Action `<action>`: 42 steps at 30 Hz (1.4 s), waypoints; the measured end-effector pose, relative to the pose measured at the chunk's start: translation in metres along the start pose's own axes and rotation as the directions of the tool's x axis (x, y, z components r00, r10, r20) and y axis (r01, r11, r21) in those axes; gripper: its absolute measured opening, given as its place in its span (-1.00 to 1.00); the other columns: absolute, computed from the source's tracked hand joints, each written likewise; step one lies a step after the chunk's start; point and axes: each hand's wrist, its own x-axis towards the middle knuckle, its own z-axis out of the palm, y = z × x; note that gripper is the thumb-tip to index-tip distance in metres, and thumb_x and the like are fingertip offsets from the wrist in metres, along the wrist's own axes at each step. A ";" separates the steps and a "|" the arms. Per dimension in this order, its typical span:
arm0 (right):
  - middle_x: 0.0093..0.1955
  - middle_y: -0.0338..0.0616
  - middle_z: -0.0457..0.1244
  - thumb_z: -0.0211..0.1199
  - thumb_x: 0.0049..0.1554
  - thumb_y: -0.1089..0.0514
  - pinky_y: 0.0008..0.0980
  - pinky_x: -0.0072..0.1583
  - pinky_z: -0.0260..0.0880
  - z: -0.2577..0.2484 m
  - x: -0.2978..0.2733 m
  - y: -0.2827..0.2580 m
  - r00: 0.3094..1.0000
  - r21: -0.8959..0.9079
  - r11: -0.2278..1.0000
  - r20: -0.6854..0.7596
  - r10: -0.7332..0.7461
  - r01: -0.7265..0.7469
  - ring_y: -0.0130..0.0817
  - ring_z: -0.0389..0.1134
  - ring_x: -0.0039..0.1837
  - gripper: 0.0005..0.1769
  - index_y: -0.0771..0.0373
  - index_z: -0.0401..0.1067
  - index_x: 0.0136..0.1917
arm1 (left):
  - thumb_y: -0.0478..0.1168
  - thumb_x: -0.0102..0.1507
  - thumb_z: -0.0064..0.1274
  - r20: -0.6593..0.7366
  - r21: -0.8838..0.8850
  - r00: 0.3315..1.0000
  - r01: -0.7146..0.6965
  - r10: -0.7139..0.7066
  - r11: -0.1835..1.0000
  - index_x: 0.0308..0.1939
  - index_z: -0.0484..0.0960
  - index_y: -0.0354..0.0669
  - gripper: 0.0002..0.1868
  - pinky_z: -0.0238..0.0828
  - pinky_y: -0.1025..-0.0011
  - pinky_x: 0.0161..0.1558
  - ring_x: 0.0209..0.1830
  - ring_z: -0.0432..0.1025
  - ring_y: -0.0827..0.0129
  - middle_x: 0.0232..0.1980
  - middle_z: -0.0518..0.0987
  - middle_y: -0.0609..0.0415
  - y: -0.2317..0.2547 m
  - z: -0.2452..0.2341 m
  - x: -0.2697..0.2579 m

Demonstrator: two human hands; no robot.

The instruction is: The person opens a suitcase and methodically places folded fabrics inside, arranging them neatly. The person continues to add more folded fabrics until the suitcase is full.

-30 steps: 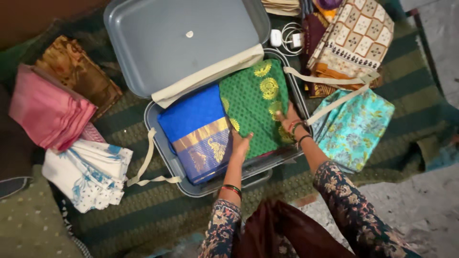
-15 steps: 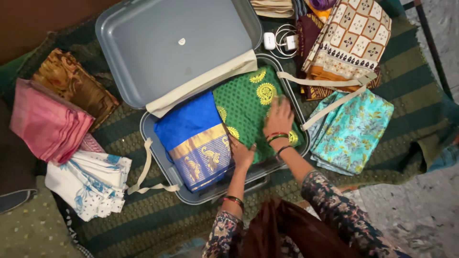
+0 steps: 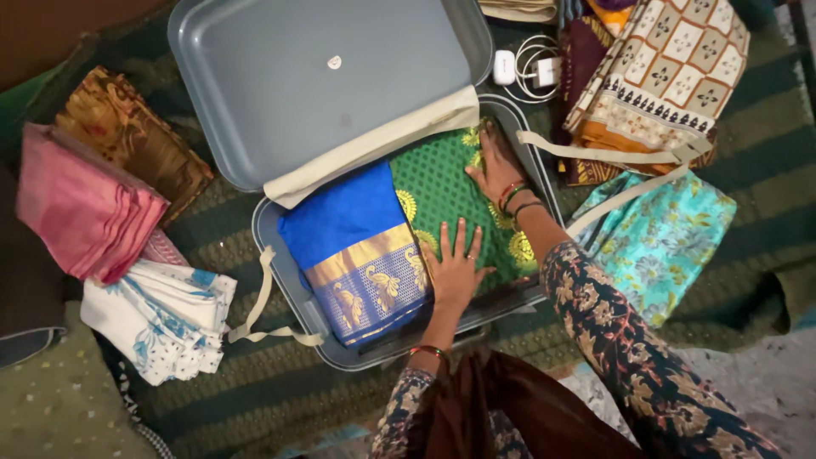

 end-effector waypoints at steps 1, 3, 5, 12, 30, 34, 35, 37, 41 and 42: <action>0.74 0.22 -0.31 0.23 0.25 -0.08 -0.03 0.64 -0.22 0.000 0.003 0.003 1.000 0.051 0.999 0.002 -0.003 0.003 0.16 -0.29 0.73 0.03 0.34 -0.27 0.70 | 0.40 0.13 0.09 -0.018 -0.013 1.000 0.001 -0.002 1.000 0.59 0.13 0.20 0.02 -0.21 -0.52 0.37 0.67 -0.22 -0.08 0.68 -0.07 0.04 0.000 0.005 0.000; 0.75 0.18 -0.29 0.22 0.26 -0.11 -0.08 0.66 -0.21 -0.003 0.007 0.002 1.000 0.120 0.993 0.010 0.008 -0.009 0.11 -0.27 0.74 -0.03 0.29 -0.22 0.69 | 0.40 0.15 0.09 -0.058 -0.044 0.998 -0.001 -0.002 0.999 0.59 0.13 0.20 0.01 -0.21 -0.54 0.37 0.67 -0.22 -0.08 0.68 -0.06 0.04 0.003 0.012 0.000; 0.75 0.14 -0.29 0.16 0.26 -0.13 -0.10 0.63 -0.16 -0.010 0.006 -0.005 0.996 0.141 0.986 0.038 0.082 -0.086 0.10 -0.26 0.73 -0.05 0.26 -0.21 0.68 | 0.39 0.13 0.10 -0.020 -0.055 1.000 0.016 -0.017 0.998 0.58 0.14 0.22 0.01 -0.22 -0.53 0.37 0.66 -0.23 -0.08 0.68 -0.07 0.07 0.005 0.012 0.001; 0.75 0.17 -0.34 0.01 0.33 -0.27 0.08 0.62 -0.30 -0.001 -0.102 -0.051 0.980 -0.358 0.912 -0.101 0.173 -0.198 0.14 -0.33 0.72 -0.10 0.24 -0.19 0.69 | 0.39 0.14 0.10 0.075 -0.010 0.997 0.027 -0.026 1.000 0.59 0.11 0.22 0.01 -0.24 -0.52 0.40 0.69 -0.27 -0.05 0.70 -0.12 0.06 0.006 0.005 -0.001; 0.75 0.18 -0.34 0.02 0.29 -0.34 0.16 0.61 -0.36 0.006 -0.141 -0.070 0.937 -0.215 0.922 -0.213 0.278 -0.323 0.07 -0.36 0.75 -0.04 0.27 -0.15 0.68 | 0.24 0.38 -0.17 -0.196 -0.096 0.861 0.459 -0.469 0.883 0.64 0.00 -0.24 -0.09 -0.39 -0.38 0.50 0.69 -0.28 -0.13 0.70 -0.09 -0.15 -0.067 0.003 -0.029; 0.73 0.16 -0.32 0.02 0.22 -0.34 0.31 0.58 -0.38 0.015 -0.141 -0.133 0.999 -0.223 0.975 -0.018 -0.028 0.024 0.10 -0.35 0.72 -0.04 0.27 -0.10 0.65 | 0.18 0.44 -0.21 -0.419 -0.167 0.686 0.587 -0.595 0.793 0.64 0.01 -0.19 -0.19 -0.42 -0.38 0.54 0.71 -0.29 -0.18 0.71 -0.10 -0.13 -0.114 0.002 -0.073; 0.71 0.14 -0.32 0.03 0.21 -0.35 0.36 0.55 -0.41 0.022 -0.141 -0.148 0.992 -0.275 0.955 0.084 -0.090 0.110 0.08 -0.35 0.71 -0.05 0.23 -0.08 0.64 | 0.20 0.42 -0.20 -0.319 -0.132 0.756 0.562 -0.571 0.817 0.63 0.02 -0.13 -0.19 -0.41 -0.37 0.50 0.70 -0.29 -0.17 0.70 -0.10 -0.12 -0.119 0.005 -0.083; 0.71 0.03 -0.31 0.04 0.20 -0.36 0.40 0.54 -0.43 0.028 -0.142 -0.164 0.949 -0.325 0.913 0.273 -0.158 0.246 0.03 -0.37 0.70 -0.09 0.13 -0.05 0.62 | 0.24 0.38 -0.19 -0.100 -0.076 0.858 0.499 -0.504 0.863 0.62 0.04 -0.03 -0.18 -0.40 -0.36 0.44 0.67 -0.29 -0.16 0.69 -0.10 -0.08 -0.129 0.015 -0.098; 0.73 -0.17 -0.29 0.03 0.19 -0.36 0.38 0.53 -0.43 0.037 -0.140 -0.171 0.888 -0.379 0.852 0.419 -0.190 0.361 -0.07 -0.40 0.71 -0.14 0.01 -0.01 0.62 | 0.27 0.39 -0.22 -0.140 -0.110 0.890 0.421 -0.434 0.900 0.62 0.04 0.02 -0.19 -0.37 -0.31 0.51 0.68 -0.27 -0.14 0.69 -0.10 -0.10 -0.136 0.034 -0.111; 0.72 -0.18 -0.29 0.03 0.18 -0.36 0.38 0.53 -0.43 0.038 -0.141 -0.171 0.891 -0.403 0.838 0.409 -0.196 0.369 -0.07 -0.41 0.70 -0.13 0.01 0.00 0.62 | 0.28 0.40 -0.23 -0.138 -0.104 0.894 0.415 -0.427 0.904 0.62 0.04 0.02 -0.19 -0.37 -0.30 0.52 0.68 -0.27 -0.14 0.70 -0.10 -0.11 -0.137 0.036 -0.110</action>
